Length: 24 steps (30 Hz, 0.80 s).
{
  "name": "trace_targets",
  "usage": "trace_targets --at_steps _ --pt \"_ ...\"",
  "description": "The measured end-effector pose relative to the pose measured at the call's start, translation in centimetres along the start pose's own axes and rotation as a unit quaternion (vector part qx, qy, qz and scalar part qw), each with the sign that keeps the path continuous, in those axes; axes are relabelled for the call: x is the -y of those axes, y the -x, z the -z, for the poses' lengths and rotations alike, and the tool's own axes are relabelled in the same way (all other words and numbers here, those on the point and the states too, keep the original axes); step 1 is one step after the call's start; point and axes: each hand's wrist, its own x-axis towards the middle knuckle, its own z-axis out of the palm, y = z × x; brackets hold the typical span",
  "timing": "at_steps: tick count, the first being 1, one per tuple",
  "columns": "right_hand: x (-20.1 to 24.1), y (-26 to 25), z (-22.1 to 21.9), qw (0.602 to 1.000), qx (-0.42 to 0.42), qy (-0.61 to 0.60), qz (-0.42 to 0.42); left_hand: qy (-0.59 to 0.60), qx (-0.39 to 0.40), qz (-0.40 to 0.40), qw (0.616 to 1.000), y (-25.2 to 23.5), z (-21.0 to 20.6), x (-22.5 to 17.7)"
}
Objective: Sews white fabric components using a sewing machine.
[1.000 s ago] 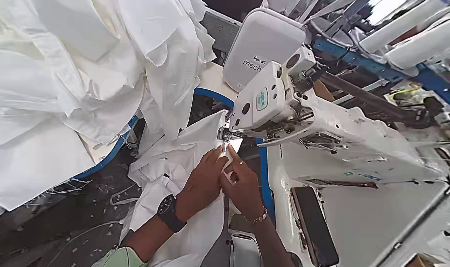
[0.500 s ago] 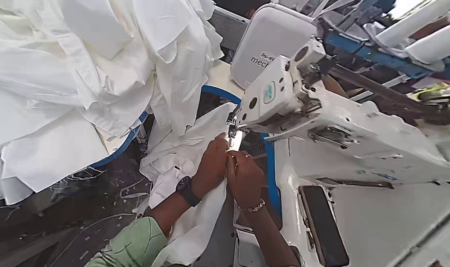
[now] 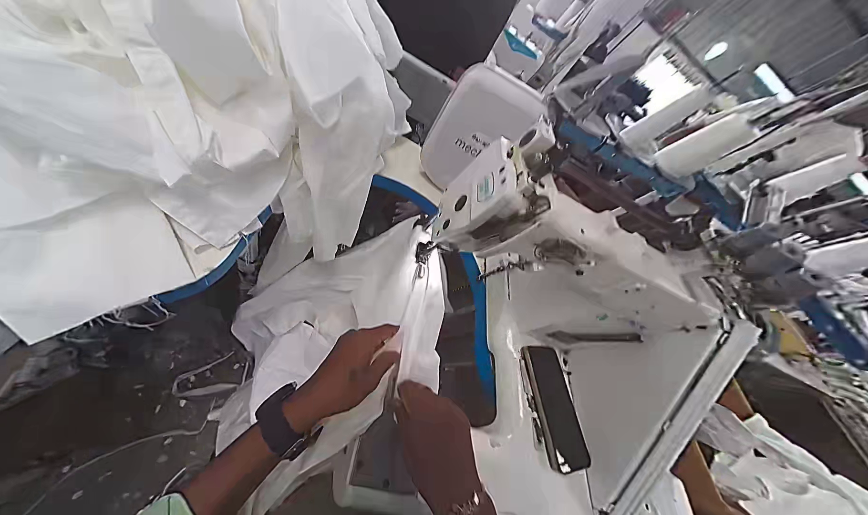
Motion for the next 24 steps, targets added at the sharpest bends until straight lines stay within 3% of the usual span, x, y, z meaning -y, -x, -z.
trace_targets --at_steps 2,4,7,11,16,21,23,24 --pt "-0.5 -1.4 2.1 0.999 0.042 -0.007 -0.030 0.005 0.006 -0.012 1.000 -0.9 1.0 0.0" --pt "-0.3 -1.6 3.2 0.999 0.010 0.032 -0.028 -0.006 0.022 -0.010 1.000 -0.5 0.6 -0.4" --pt "0.7 -2.5 2.3 0.998 0.005 0.053 -0.023 -0.035 0.027 0.003 0.999 -0.3 0.7 -1.4" --pt "0.4 -3.2 2.4 0.992 0.059 0.070 -0.088 -0.078 0.038 -0.009 0.996 -0.5 1.0 -1.3" --pt "0.0 -4.9 1.6 0.986 -0.029 0.164 -0.021 -0.083 0.035 -0.023 0.996 -1.4 1.1 -1.1" --pt "-1.4 -6.0 -0.4 0.993 -0.081 0.082 -0.029 -0.076 0.050 0.002 0.996 -3.3 1.5 -1.1" --pt "-2.3 -4.8 -0.3 0.994 -0.037 0.066 -0.083 -0.075 0.070 0.050 0.993 -1.6 1.9 -1.8" --pt "-2.9 -4.3 0.3 0.989 0.030 0.064 -0.128 -0.074 0.063 0.066 0.993 0.0 1.9 -1.2"
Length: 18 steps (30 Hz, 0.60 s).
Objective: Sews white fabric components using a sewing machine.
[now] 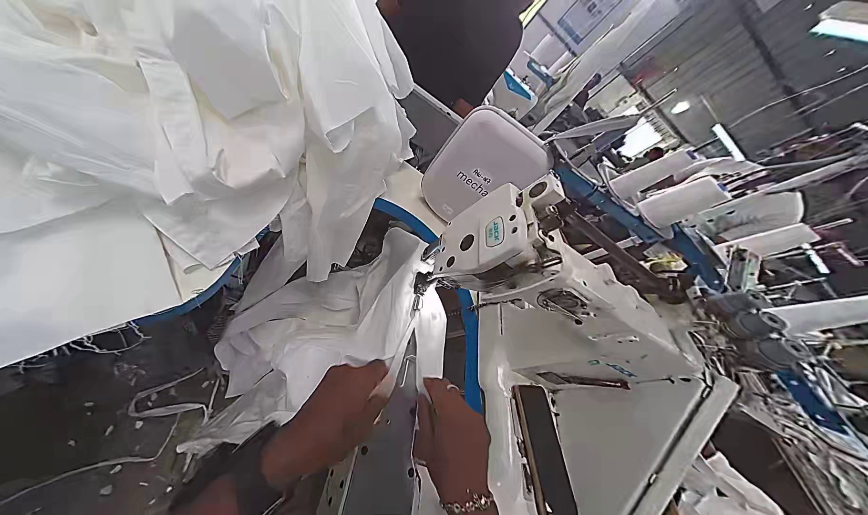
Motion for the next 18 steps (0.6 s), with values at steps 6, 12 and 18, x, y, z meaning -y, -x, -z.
trace_targets --at_steps 6,12,18 --pt "-6.6 -4.6 -5.4 0.896 0.410 -0.164 0.045 -0.032 -0.233 0.018 0.972 4.0 -0.1 7.5" --pt "-3.2 4.9 4.0 0.967 0.089 -0.190 0.144 0.018 -0.218 -0.176 0.960 4.6 -6.1 1.8" --pt "2.5 5.6 3.2 0.994 0.034 0.060 0.084 0.013 -0.266 -0.152 0.952 2.0 -7.6 2.7"
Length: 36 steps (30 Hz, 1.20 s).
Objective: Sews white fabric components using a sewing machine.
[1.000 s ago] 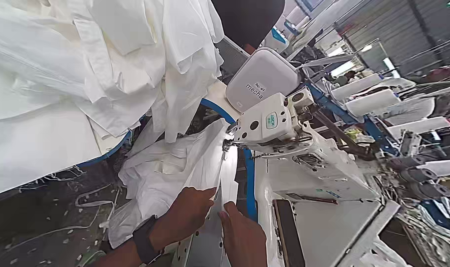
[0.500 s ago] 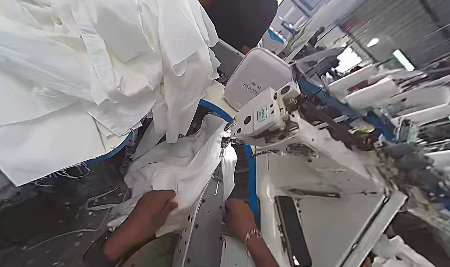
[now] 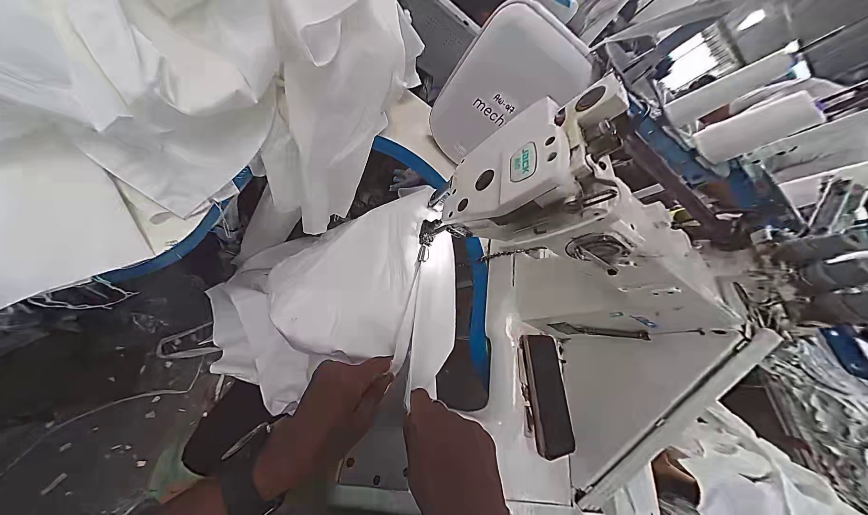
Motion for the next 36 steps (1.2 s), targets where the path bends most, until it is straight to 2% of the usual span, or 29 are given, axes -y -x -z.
trace_targets --at_steps 3,6,14,19,22,24,26,27,29,30,33,34,35,36 --pt "-0.6 -1.5 1.4 1.000 -0.003 0.002 0.014 0.003 -0.030 0.010 0.999 -1.8 -0.6 0.3" --pt "0.2 -2.4 0.5 1.000 -0.015 0.007 0.024 0.009 -0.024 0.020 0.999 -3.0 -0.7 0.4" --pt "-1.1 -5.2 -1.7 0.989 -0.149 0.012 0.002 -0.007 -0.076 -0.021 0.997 -4.5 -1.7 1.8" --pt "-2.5 -8.0 -3.4 0.969 -0.245 0.020 0.012 0.040 -0.068 0.000 0.997 -7.4 -2.0 2.2" --pt "-3.2 -5.7 -5.5 0.975 -0.216 -0.013 -0.040 0.049 -0.060 0.017 0.997 -9.1 -2.1 2.3" --pt "-3.8 -3.0 -6.8 0.982 -0.120 -0.106 -0.105 0.045 -0.026 0.037 0.998 -9.7 -1.3 2.0" --pt "-5.4 -1.2 -6.4 0.954 -0.056 -0.270 -0.114 0.037 0.036 0.053 0.997 -9.5 -0.1 1.3" --pt "-6.2 -0.8 -6.0 0.924 -0.047 -0.370 -0.085 0.029 0.057 0.056 0.996 -9.1 0.4 0.9" --pt "-7.6 -0.8 -5.2 0.836 -0.020 -0.548 -0.002 0.018 0.060 0.053 0.997 -7.9 0.3 0.6" --pt "-8.0 -1.2 -5.0 0.795 -0.008 -0.607 0.013 0.012 0.046 0.046 0.998 -7.5 0.1 0.6" --pt "-7.9 -3.1 -4.6 0.690 -0.007 -0.724 -0.024 -0.042 0.022 0.026 0.999 -7.3 0.1 0.3" --pt "-7.7 -3.7 -4.2 0.679 -0.010 -0.732 -0.049 -0.087 -0.001 0.002 0.996 -7.5 0.1 0.2" --pt "-7.5 -4.2 -3.6 0.688 -0.016 -0.722 -0.075 -0.131 -0.014 -0.019 0.991 -7.7 0.3 0.0" --pt "-7.2 -4.5 -3.1 0.715 -0.026 -0.692 -0.099 -0.157 -0.005 -0.030 0.987 -7.9 0.7 -0.2"
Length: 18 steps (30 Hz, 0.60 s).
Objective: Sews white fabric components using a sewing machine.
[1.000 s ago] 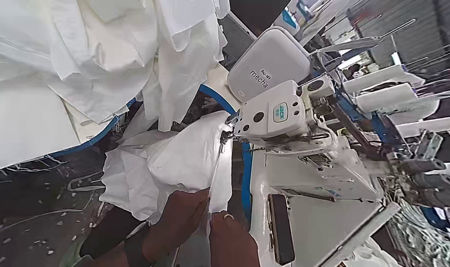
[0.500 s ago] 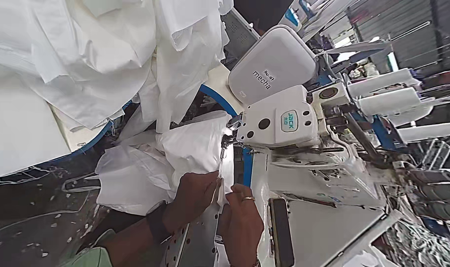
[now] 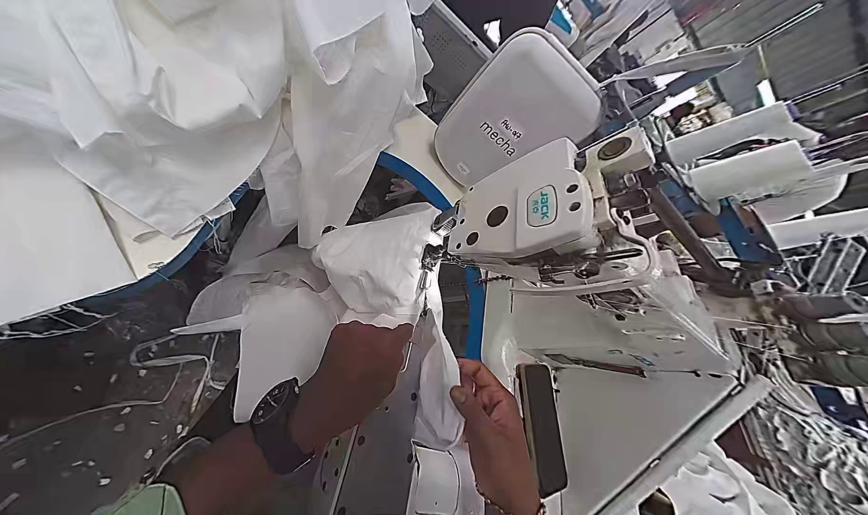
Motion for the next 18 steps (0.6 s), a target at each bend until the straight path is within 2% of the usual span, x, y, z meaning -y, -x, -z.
trace_targets --at_steps 3,4,6,8,12,14,18 --pt "0.7 0.9 -0.7 0.979 -0.044 0.198 0.015 0.049 0.088 0.015 0.995 0.5 0.4 -0.3" --pt "0.5 1.4 -1.0 0.967 -0.054 0.247 0.021 0.074 0.072 0.017 0.994 1.1 -0.2 0.0" --pt "0.2 2.3 -1.7 0.951 -0.088 0.295 0.030 0.103 -0.008 0.007 0.995 2.0 -1.8 0.7" --pt "0.1 2.9 -2.7 0.922 -0.116 0.358 0.090 0.124 -0.013 0.009 0.992 2.4 -1.7 0.8" --pt "0.7 2.2 -6.0 0.797 -0.055 0.545 0.253 0.148 0.024 -0.037 0.988 3.2 -1.0 1.0" --pt "0.8 1.0 -6.7 0.766 -0.019 0.579 0.280 0.229 0.069 -0.032 0.970 3.0 -0.8 2.1" --pt "1.4 -1.9 -6.1 0.727 0.026 0.610 0.313 0.351 0.094 -0.021 0.931 0.7 -2.2 4.1"
